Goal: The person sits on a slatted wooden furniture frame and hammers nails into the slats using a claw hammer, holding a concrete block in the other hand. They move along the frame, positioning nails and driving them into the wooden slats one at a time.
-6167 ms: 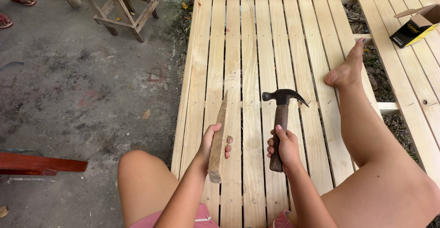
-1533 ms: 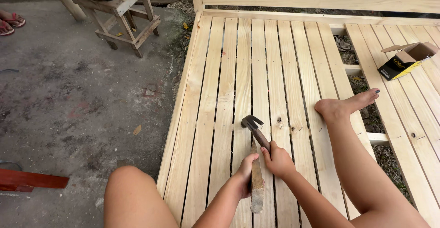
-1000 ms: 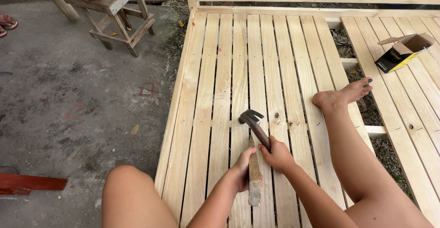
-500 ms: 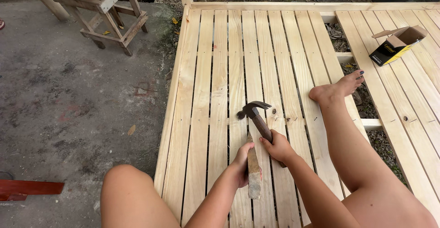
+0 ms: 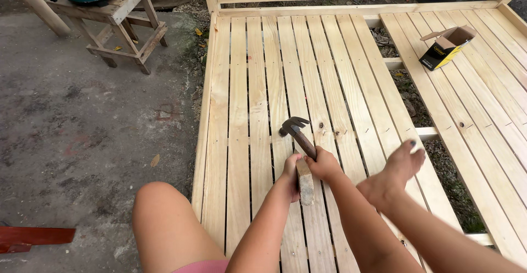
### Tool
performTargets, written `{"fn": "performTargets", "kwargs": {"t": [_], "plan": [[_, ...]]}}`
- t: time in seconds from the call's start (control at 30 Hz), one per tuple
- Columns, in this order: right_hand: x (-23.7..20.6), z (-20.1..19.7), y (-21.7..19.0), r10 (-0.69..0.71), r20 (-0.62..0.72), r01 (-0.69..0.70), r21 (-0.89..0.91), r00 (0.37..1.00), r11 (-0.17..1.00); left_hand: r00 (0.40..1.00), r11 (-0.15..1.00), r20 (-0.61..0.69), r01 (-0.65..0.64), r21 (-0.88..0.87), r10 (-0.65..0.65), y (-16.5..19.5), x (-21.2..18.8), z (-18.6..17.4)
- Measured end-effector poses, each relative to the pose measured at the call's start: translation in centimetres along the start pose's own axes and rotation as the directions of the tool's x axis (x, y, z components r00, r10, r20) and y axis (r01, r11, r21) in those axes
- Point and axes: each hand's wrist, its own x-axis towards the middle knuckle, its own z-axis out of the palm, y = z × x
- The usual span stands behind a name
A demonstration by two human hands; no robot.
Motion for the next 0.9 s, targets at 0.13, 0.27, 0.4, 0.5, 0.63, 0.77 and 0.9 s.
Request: {"fn": "performTargets", "kwargs": {"t": [0.13,0.27,0.4,0.5,0.63,0.77,0.9], "plan": [[0.4,-1.8,-0.4,0.138,0.159,-0.169,0.205,0.978,0.964,0.999,1.000,0.053,0.010,-0.017,-0.009,-0.4,-1.2,0.0],[0.1,-4.0,1.6,0.208,0.246,-0.300,0.437,0.947,0.848,0.996,0.999,-0.081,0.030,0.026,-0.028,-1.1,-1.5,0.0],[-1.3,-4.5,3.9,0.207,0.187,-0.279,0.614,0.960,0.738,0.989,0.994,-0.102,0.106,0.000,-0.105,-1.8,-1.2,-0.7],[-2.1,-5.1,3.8,0.210,0.142,-0.251,0.661,0.967,0.707,0.987,0.994,-0.118,0.112,0.003,-0.111,-1.6,-1.5,-1.1],[-3.3,-7.3,2.3,0.137,0.046,-0.143,0.462,0.989,0.876,0.985,0.995,-0.135,0.104,-0.009,-0.104,-0.3,-1.9,-0.8],[-4.8,-6.9,1.0,0.014,-0.135,0.007,0.149,0.991,0.989,0.983,0.990,-0.134,0.116,-0.080,-0.126,0.7,-2.0,-0.4],[-5.4,-3.6,-0.5,0.082,-0.146,-0.072,0.071,0.986,0.995,0.973,0.975,-0.133,0.172,-0.143,-0.191,1.0,-2.2,0.0]]}}
